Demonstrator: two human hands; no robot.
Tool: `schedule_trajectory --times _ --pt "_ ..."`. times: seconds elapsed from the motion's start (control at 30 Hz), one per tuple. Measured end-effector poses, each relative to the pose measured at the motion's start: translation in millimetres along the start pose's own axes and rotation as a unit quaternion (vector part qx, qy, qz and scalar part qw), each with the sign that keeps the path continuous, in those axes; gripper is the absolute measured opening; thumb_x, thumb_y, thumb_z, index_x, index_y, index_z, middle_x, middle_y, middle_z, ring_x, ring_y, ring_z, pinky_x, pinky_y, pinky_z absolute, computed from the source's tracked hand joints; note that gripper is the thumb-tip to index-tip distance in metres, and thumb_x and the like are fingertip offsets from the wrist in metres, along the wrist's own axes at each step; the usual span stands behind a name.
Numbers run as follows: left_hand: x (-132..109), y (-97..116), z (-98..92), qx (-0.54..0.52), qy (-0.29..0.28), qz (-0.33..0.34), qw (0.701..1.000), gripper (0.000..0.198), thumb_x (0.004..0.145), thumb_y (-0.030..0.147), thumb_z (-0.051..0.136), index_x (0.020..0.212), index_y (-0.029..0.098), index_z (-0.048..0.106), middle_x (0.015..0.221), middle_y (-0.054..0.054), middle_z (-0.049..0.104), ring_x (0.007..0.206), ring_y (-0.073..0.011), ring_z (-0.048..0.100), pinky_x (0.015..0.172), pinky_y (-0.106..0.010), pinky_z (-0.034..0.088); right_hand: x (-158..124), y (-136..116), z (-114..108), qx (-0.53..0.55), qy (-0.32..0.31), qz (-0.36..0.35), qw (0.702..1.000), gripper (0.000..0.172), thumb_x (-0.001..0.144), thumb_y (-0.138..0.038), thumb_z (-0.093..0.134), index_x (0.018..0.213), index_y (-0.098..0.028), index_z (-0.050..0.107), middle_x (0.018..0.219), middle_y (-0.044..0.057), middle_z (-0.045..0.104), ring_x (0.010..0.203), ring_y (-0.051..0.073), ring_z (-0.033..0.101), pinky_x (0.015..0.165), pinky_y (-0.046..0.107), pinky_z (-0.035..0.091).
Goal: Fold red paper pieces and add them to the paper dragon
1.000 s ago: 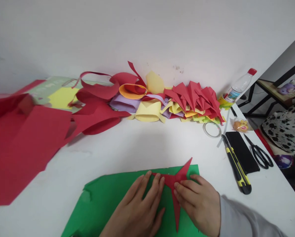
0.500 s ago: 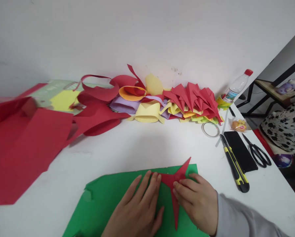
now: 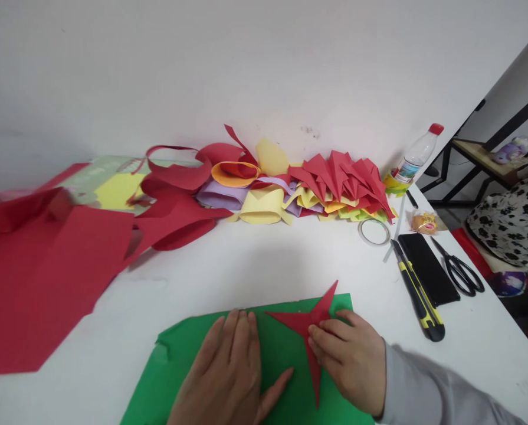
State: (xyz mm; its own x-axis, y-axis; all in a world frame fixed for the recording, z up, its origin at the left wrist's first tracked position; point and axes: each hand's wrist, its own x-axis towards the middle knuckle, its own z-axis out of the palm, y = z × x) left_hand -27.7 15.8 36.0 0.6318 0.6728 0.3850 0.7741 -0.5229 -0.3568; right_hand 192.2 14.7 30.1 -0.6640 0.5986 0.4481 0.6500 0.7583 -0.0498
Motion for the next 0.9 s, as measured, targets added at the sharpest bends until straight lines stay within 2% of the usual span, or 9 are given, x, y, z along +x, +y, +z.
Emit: schedule_trajectory --times 0.07,0.17,0.27,0.4,0.5,0.63,0.73,0.9 --pt "1.4 -2.8 -1.4 0.0 0.007 -0.004 1.0 0.077 0.086 0.055 0.04 0.105 -0.015 0.064 0.106 -0.037 0.067 0.098 -0.0437 0.064 0.09 -0.053 0.038 -0.5 -0.2 1.1 -0.003 -0.003 -0.002 1.0 0.021 0.096 -0.013 0.046 0.101 -0.015 0.066 0.107 0.006 0.072 0.09 0.019 0.059 0.082 0.038 0.044" --pt "4.3 -3.2 -0.4 -0.06 0.035 0.041 0.997 0.064 0.087 0.053 0.045 0.117 -0.001 0.063 0.122 -0.024 0.066 0.108 -0.0354 0.062 0.093 -0.046 0.038 0.6 -1.2 0.7 -0.003 0.003 -0.001 1.0 0.021 0.096 -0.014 0.046 0.1 -0.015 0.066 0.108 0.005 0.072 0.088 0.018 0.059 0.082 0.038 0.045" --pt "3.8 0.0 4.8 -0.12 0.035 0.072 0.989 0.061 0.085 0.057 0.047 0.12 0.01 0.063 0.123 -0.014 0.068 0.108 -0.0292 0.062 0.095 -0.041 0.037 2.0 -1.6 -2.2 -0.003 0.015 0.004 1.0 0.023 0.098 -0.015 0.044 0.098 -0.016 0.067 0.106 0.003 0.073 0.088 0.017 0.06 0.083 0.037 0.044" --pt "-2.0 4.2 11.4 -0.14 0.008 0.048 0.989 0.06 0.084 0.058 0.049 0.119 0.012 0.064 0.118 -0.016 0.069 0.108 -0.0329 0.061 0.096 -0.045 0.036 0.5 0.5 -7.6 -0.009 0.022 0.0 1.0 0.026 0.098 -0.016 0.042 0.095 -0.016 0.068 0.106 0.004 0.073 0.089 0.018 0.061 0.091 0.039 0.043" --pt "-4.6 5.8 12.1 -0.153 -0.01 0.036 0.988 0.063 0.085 0.059 0.048 0.126 0.014 0.06 0.119 -0.018 0.068 0.109 -0.0344 0.06 0.096 -0.046 0.038 -2.0 2.4 -9.4 -0.001 0.036 -0.006 0.999 0.024 0.096 -0.017 0.045 0.093 -0.015 0.069 0.103 0.006 0.074 0.09 0.018 0.061 0.095 0.04 0.044" --pt "-1.5 6.8 8.3 -0.151 -0.049 0.046 0.986 0.065 0.082 0.062 0.049 0.138 0.03 0.048 0.12 -0.015 0.068 0.108 -0.0357 0.062 0.092 -0.048 0.041 -1.9 1.6 -9.6 0.014 0.021 0.003 1.0 0.022 0.095 -0.015 0.047 0.096 -0.013 0.068 0.1 0.006 0.074 0.093 0.019 0.062 0.095 0.04 0.045" --pt "2.6 6.8 4.9 -0.135 -0.052 0.061 0.988 0.063 0.078 0.063 0.055 0.133 0.033 0.053 0.117 -0.017 0.069 0.105 -0.0375 0.064 0.088 -0.048 0.043 2.1 0.1 -15.0 0.029 0.024 0.007 0.999 0.019 0.093 -0.016 0.049 0.096 -0.013 0.067 0.098 0.006 0.074 0.09 0.019 0.062 0.093 0.041 0.046" --pt "3.9 5.4 3.4 -0.149 -0.036 0.059 0.986 0.06 0.079 0.062 0.054 0.131 0.031 0.057 0.115 -0.018 0.07 0.103 -0.038 0.064 0.089 -0.05 0.04 9.6 6.4 -37.5 0.069 0.097 0.06 0.991 0.014 0.084 -0.011 0.053 0.078 -0.016 0.065 0.072 0.004 0.07 0.074 0.019 0.062 0.09 0.043 0.046"
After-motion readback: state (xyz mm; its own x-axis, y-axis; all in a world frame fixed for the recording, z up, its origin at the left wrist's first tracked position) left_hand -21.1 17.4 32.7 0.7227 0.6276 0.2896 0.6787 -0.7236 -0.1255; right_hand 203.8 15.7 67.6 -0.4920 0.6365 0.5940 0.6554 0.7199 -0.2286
